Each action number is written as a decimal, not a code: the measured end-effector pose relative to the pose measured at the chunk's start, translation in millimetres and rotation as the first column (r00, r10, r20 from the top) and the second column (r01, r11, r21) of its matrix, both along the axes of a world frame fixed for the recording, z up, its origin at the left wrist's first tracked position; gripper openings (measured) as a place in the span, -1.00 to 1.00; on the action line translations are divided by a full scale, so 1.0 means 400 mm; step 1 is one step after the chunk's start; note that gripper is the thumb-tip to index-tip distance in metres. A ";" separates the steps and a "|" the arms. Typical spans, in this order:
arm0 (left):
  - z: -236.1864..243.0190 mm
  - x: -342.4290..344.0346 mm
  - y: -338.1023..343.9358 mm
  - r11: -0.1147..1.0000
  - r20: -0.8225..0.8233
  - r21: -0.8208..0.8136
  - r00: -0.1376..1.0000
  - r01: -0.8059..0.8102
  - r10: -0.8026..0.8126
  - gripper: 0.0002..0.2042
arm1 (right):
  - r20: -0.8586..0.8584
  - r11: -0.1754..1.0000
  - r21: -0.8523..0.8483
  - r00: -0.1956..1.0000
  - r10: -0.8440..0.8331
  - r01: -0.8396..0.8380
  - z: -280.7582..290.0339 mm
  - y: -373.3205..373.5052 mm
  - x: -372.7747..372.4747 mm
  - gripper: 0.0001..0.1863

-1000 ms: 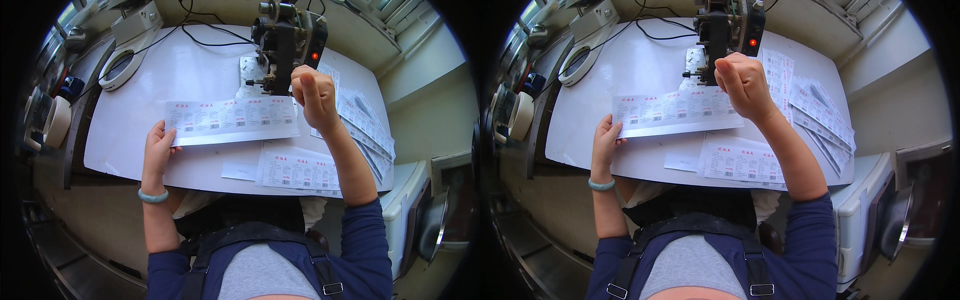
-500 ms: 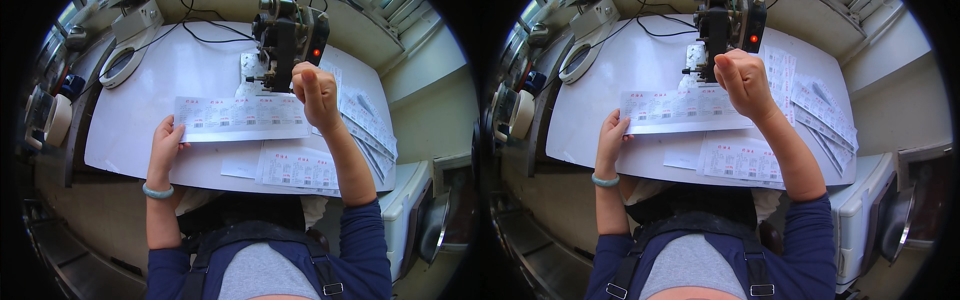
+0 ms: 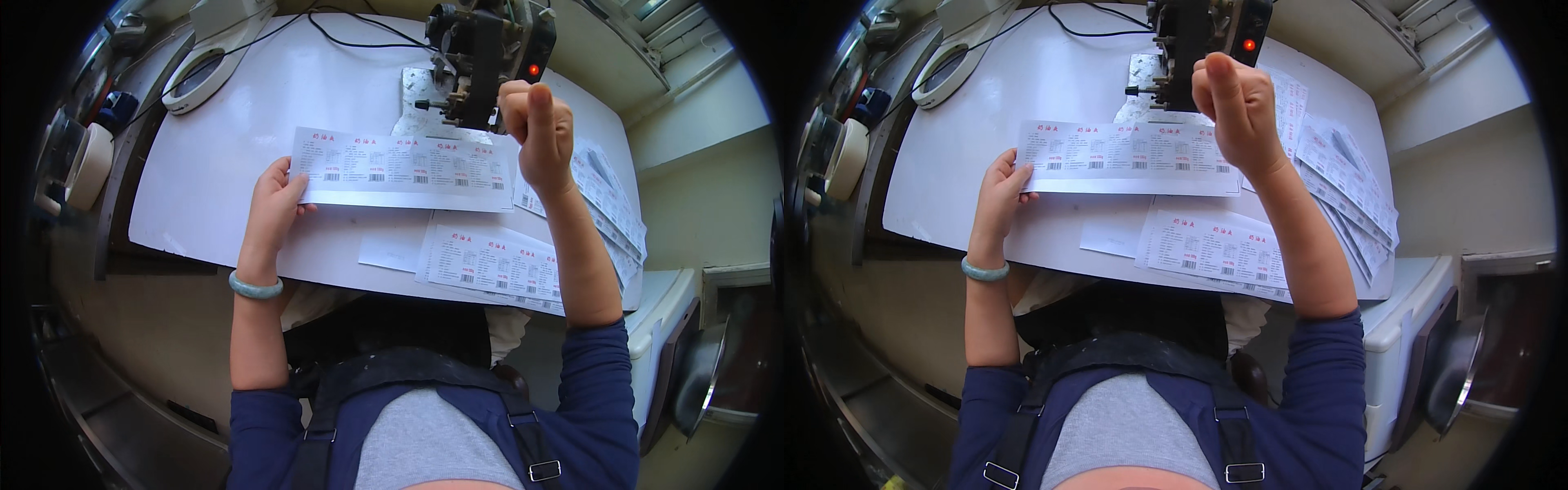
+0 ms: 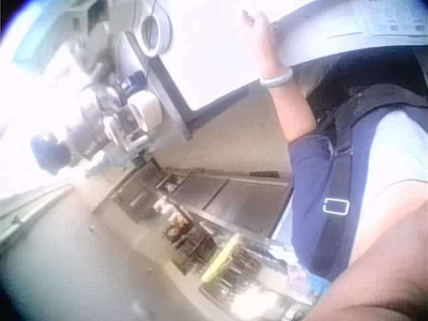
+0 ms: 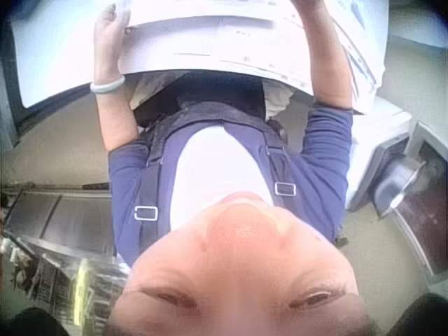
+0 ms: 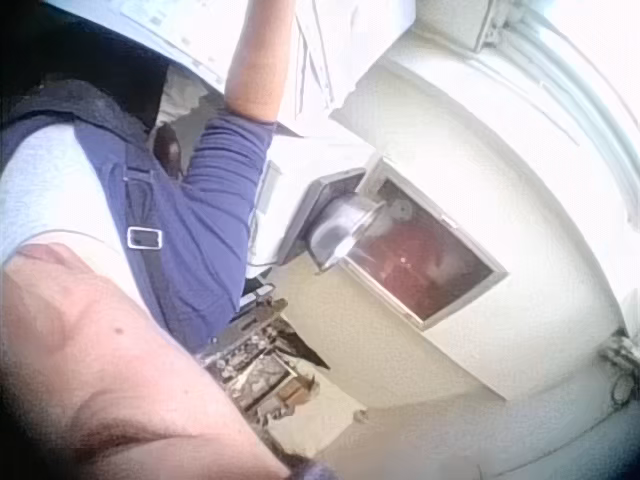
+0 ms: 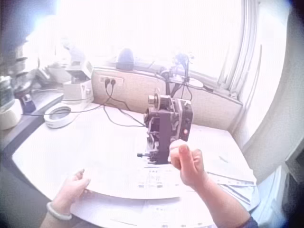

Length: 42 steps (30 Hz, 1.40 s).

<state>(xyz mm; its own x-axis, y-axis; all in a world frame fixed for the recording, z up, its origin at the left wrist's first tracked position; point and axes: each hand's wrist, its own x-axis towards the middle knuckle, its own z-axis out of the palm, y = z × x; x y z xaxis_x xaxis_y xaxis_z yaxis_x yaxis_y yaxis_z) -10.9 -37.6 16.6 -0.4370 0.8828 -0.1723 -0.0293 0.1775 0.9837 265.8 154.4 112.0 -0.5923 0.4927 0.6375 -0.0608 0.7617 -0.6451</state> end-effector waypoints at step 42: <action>-0.019 0.228 0.142 0.996 -0.118 0.012 0.989 0.086 -0.084 -0.32 | -0.078 0.820 0.572 0.993 0.086 -0.026 -0.081 -0.051 -0.002 -0.56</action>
<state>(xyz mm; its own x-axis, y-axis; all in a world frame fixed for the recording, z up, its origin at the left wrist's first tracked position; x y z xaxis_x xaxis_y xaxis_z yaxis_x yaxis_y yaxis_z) 80.1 19.4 8.9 -0.3766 0.9200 -0.1084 0.1010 0.1571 0.9824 264.9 133.9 79.7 -0.5291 -0.0080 0.8485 -0.1531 0.9844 -0.0862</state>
